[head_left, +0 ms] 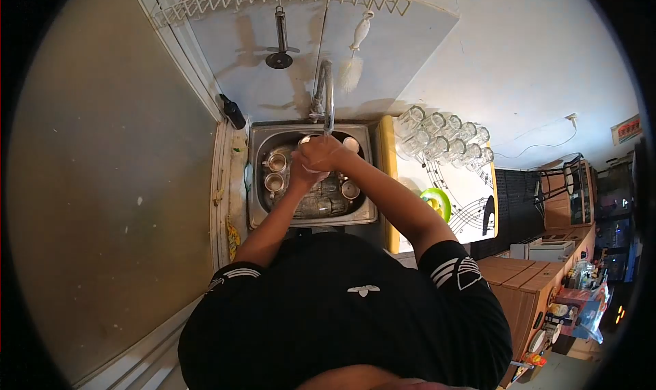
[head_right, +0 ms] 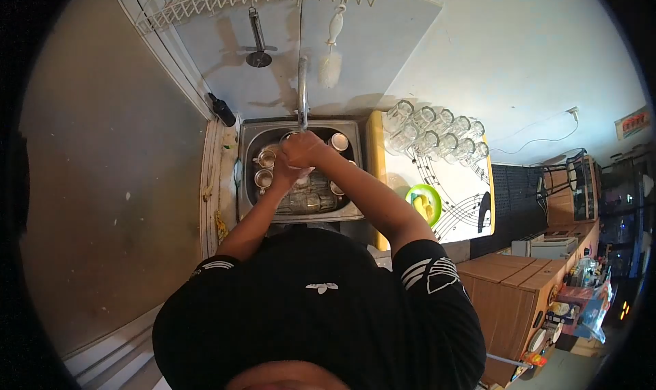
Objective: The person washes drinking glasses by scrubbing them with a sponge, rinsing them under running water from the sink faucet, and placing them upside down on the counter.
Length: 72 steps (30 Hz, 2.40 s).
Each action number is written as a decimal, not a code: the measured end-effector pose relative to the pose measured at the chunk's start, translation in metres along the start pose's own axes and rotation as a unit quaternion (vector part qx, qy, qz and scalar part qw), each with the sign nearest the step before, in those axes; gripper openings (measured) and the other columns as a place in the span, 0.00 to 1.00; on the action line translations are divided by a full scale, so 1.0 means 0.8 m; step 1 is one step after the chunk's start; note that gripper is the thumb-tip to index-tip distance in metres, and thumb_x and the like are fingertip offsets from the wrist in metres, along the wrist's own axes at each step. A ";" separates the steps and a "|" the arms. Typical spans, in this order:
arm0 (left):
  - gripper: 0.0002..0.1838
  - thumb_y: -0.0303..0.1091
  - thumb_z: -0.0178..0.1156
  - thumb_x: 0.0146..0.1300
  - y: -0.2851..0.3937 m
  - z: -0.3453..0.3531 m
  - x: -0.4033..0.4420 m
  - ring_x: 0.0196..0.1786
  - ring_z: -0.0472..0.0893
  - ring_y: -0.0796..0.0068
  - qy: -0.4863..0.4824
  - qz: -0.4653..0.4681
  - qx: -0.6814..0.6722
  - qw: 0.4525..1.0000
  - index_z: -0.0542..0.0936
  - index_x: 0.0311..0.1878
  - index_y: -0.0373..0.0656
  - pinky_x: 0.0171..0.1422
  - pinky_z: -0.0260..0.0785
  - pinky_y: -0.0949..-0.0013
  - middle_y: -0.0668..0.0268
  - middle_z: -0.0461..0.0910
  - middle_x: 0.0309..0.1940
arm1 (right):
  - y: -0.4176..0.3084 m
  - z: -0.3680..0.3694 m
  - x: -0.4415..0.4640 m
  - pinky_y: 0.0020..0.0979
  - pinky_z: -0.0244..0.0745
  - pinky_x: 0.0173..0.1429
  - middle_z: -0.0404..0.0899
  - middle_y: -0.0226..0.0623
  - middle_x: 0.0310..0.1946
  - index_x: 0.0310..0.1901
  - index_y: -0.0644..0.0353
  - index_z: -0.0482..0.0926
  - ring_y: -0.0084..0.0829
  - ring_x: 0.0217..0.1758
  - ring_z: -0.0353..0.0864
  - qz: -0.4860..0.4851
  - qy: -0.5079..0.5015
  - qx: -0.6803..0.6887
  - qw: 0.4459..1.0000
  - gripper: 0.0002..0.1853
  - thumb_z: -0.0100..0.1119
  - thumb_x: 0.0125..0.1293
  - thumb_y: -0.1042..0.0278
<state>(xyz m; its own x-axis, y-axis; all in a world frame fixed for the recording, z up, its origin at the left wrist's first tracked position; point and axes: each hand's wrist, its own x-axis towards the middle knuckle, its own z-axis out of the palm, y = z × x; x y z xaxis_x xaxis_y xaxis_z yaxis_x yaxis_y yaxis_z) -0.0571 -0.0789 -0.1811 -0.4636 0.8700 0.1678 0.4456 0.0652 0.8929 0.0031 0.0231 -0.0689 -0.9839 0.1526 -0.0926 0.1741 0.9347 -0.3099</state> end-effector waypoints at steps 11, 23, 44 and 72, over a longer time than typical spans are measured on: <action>0.35 0.24 0.71 0.44 0.025 0.028 -0.010 0.57 0.76 0.67 0.057 -0.140 -0.383 0.911 0.70 0.59 0.43 0.59 0.69 0.63 0.64 0.76 0.51 | 0.051 0.078 0.018 0.52 0.71 0.46 0.78 0.58 0.36 0.44 0.65 0.78 0.56 0.41 0.76 0.184 0.408 0.119 0.886 0.22 0.51 0.69 0.49; 0.24 0.52 0.62 0.60 0.006 0.066 -0.046 0.42 0.81 0.66 0.022 -0.407 -0.648 0.644 0.75 0.53 0.48 0.48 0.74 0.59 0.62 0.80 0.40 | 0.055 0.103 -0.029 0.46 0.76 0.51 0.75 0.47 0.48 0.54 0.69 0.71 0.41 0.44 0.79 0.379 -0.008 0.680 0.628 0.33 0.69 0.56 0.52; 0.28 0.65 0.41 0.65 0.014 0.040 -0.004 0.44 0.79 0.67 -0.005 -0.432 -0.674 0.599 0.75 0.54 0.57 0.45 0.72 0.60 0.71 0.80 0.44 | -0.006 0.030 -0.050 0.40 0.76 0.46 0.76 0.49 0.46 0.44 0.62 0.78 0.45 0.43 0.78 0.061 0.390 0.144 0.907 0.27 0.75 0.46 0.54; 0.25 0.59 0.51 0.61 -0.052 0.062 -0.028 0.37 0.78 0.65 -0.082 -0.362 -0.731 0.573 0.78 0.48 0.48 0.30 0.66 0.75 0.66 0.80 0.39 | -0.028 -0.010 -0.007 0.44 0.78 0.46 0.83 0.51 0.34 0.31 0.63 0.85 0.49 0.40 0.84 0.047 -0.225 -0.058 0.971 0.23 0.51 0.53 0.49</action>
<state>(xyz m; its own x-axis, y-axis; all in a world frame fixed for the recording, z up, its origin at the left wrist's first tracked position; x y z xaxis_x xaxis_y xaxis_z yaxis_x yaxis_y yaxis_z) -0.0273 -0.0766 -0.2424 0.0083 0.9155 -0.4022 -0.9906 0.0623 0.1214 0.0044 0.0039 -0.0543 -0.8426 0.1079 -0.5276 0.2309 0.9575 -0.1729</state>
